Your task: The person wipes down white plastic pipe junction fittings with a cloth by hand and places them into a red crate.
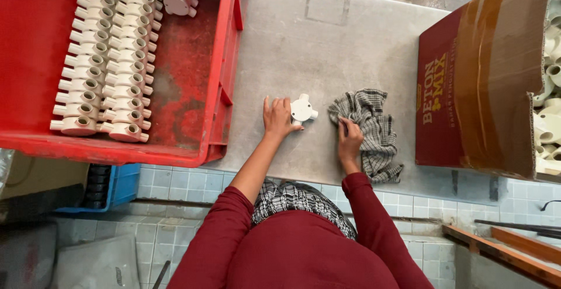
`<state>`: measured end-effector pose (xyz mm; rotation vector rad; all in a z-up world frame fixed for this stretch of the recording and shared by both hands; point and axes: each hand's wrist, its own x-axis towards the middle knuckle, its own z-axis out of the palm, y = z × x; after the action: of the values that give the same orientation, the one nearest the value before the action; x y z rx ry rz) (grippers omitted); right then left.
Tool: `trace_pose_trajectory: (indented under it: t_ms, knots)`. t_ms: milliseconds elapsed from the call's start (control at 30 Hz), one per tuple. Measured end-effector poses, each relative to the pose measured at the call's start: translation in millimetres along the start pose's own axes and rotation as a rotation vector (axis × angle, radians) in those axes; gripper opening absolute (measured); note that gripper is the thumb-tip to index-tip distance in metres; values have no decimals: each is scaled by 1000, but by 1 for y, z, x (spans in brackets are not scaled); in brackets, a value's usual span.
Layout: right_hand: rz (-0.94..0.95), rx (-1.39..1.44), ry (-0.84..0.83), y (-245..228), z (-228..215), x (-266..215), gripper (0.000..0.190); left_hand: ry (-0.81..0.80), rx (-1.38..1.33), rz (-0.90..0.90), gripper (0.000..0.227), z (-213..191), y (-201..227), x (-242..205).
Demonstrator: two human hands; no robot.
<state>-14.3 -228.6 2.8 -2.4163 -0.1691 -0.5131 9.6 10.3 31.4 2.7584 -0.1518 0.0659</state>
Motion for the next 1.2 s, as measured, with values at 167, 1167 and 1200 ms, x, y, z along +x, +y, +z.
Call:
trace_pose_trajectory:
  t_ms: [167, 1167, 1200]
  knots:
    - [-92, 197, -12, -91, 30, 27, 15, 25, 48, 7, 75, 5, 4, -4]
    - [-277, 71, -320, -81, 43, 17, 34, -154, 50, 280, 92, 30, -36, 27]
    - [-273, 5, -326, -78, 39, 19, 37, -133, 78, 275, 92, 31, -36, 26]
